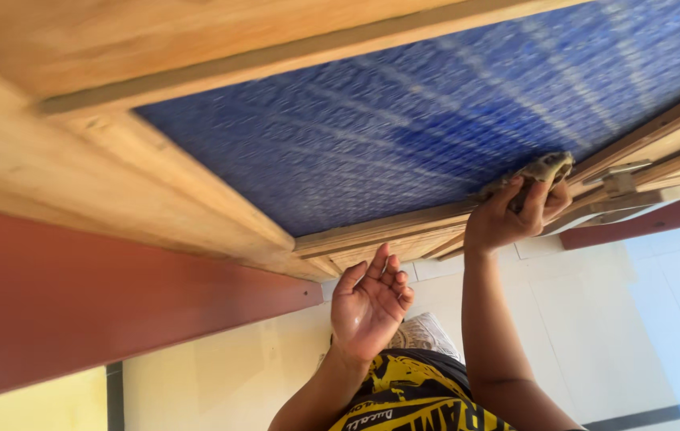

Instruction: The person wipes the blue patterned surface of a wooden door with a cloth. They dip the cloth into a bucket of water, wring it out, and continue wiping the door surface.

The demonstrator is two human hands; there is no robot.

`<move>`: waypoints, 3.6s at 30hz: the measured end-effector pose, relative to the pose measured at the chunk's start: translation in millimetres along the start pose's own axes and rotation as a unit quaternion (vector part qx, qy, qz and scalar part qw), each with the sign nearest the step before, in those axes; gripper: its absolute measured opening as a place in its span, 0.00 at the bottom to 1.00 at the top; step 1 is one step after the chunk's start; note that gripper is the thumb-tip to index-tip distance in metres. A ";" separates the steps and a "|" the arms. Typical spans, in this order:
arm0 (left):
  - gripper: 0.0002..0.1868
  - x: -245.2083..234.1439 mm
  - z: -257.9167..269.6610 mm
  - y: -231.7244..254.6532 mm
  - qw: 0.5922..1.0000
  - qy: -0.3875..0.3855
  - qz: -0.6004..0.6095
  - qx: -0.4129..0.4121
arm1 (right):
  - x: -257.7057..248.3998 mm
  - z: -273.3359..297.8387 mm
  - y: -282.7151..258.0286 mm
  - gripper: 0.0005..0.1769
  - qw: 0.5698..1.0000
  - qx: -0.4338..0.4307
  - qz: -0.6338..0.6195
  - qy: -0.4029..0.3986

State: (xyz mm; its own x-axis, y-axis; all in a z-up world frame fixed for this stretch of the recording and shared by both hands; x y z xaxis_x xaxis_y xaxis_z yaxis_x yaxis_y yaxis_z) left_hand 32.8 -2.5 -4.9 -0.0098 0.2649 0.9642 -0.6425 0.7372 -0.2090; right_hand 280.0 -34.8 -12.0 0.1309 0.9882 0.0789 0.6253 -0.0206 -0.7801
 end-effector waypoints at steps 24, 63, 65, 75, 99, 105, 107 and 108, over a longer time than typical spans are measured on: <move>0.19 13.9 50.3 87.5 1.000 0.006 0.006 0.013 | 95.7 24.2 -241.5 0.15 0.948 -0.147 -0.216 -0.182; 0.21 8.2 59.0 112.7 0.997 -0.030 0.004 0.075 | 93.9 68.1 -246.3 0.09 0.932 -0.223 -0.210 -0.193; 0.21 12.8 62.5 115.5 0.995 -0.037 0.017 0.092 | 87.2 89.5 -226.1 0.08 0.926 -0.230 -0.190 -0.230; 0.24 33.0 80.1 112.8 0.988 -0.079 0.040 0.125 | 60.8 156.5 -173.9 0.11 0.908 -0.253 -0.169 -0.288; 0.23 32.1 129.4 133.6 0.990 -0.071 0.039 0.119 | 103.3 112.2 -328.7 0.08 0.932 -0.101 -0.267 -0.225; 0.23 32.4 142.6 143.9 0.989 -0.050 0.044 0.131 | 75.3 189.7 -251.4 0.06 0.944 -0.267 -0.036 -0.189; 0.24 31.8 147.2 145.4 0.988 -0.049 0.047 0.137 | 63.8 206.6 -233.4 0.09 0.935 -0.283 0.004 -0.212; 0.24 32.0 148.7 146.4 0.988 -0.049 0.048 0.140 | 62.4 211.3 -225.7 0.11 0.930 -0.279 0.016 -0.239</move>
State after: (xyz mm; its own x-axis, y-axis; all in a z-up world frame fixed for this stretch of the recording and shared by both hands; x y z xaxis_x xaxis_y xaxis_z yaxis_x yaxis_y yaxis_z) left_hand -175.5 21.4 19.7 -0.1468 0.2536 0.9561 -0.8212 0.5075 -0.2607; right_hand -15.5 63.5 37.8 -0.1169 0.9378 -0.3270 0.9460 0.0049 -0.3242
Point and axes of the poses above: each hand's wrist, its own z-axis away from the middle knuckle, its own x-axis out of the palm, y = z × x, the point moved 4 cm from there along -z, towards the middle knuckle, and after that the axes turned 15 degrees about x, right-handed, at the moved point
